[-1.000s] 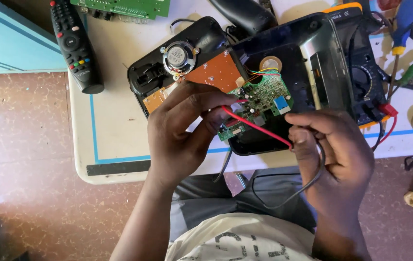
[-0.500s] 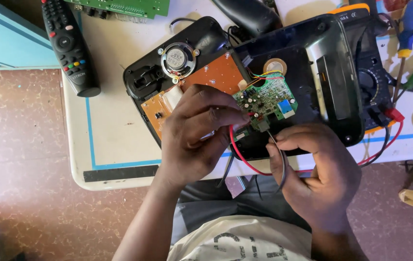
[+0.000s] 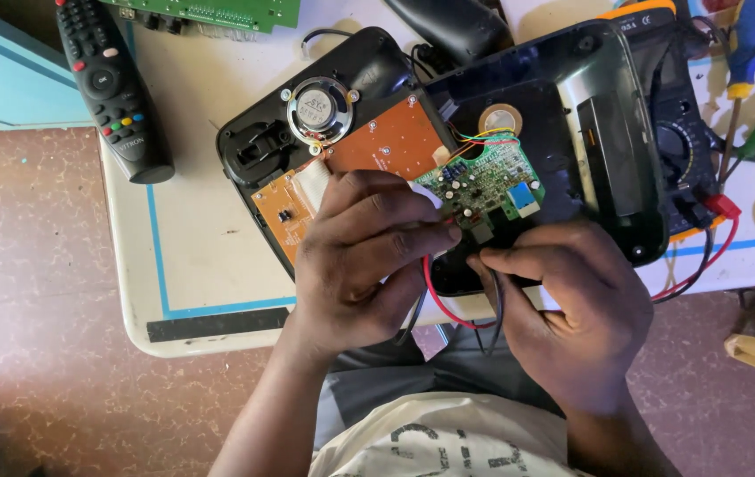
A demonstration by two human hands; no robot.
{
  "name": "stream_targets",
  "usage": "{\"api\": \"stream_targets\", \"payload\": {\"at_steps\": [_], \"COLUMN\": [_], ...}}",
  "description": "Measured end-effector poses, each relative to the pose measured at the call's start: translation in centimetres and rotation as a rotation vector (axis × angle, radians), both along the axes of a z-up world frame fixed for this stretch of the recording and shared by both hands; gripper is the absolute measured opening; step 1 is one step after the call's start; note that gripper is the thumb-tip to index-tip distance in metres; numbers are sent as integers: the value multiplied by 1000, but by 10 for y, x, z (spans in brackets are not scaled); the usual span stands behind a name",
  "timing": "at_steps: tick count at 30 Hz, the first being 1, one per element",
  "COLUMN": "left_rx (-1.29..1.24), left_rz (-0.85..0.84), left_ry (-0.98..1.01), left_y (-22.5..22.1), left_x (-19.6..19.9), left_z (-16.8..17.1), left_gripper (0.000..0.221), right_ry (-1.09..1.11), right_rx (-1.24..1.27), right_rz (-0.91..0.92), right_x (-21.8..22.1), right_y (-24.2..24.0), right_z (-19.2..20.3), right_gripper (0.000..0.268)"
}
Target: Repairing an electronic device by probing components with a multimeter and soldering wires to a circuit board.
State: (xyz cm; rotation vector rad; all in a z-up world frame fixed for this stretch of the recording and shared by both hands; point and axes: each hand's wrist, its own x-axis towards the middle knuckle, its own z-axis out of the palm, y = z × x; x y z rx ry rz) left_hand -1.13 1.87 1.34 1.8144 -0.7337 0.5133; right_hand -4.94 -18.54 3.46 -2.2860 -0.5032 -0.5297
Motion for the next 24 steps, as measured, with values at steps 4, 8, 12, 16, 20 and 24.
{"api": "stream_targets", "payload": {"at_steps": [4, 8, 12, 16, 20, 24], "left_rx": [9, 5, 9, 14, 7, 8], "left_rz": [-7, -1, 11, 5, 12, 13], "left_ry": [-18, -43, -58, -56, -64, -60], "left_y": [0, 0, 0, -1, -2, -3], "left_x": [1, 1, 0, 1, 1, 1], "left_z": [1, 0, 0, -2, -1, 2], "left_gripper": [24, 25, 28, 26, 26, 26], "right_ry": [29, 22, 38, 59, 93, 125], "right_rx": [-33, -43, -29, -38, 4, 0], "right_rz": [-20, 2, 6, -20, -34, -53], "right_x": [1, 2, 2, 3, 5, 5], "right_y": [1, 1, 1, 1, 6, 7], "right_z": [0, 1, 2, 5, 13, 14], "right_gripper": [16, 16, 16, 15, 14, 15]}}
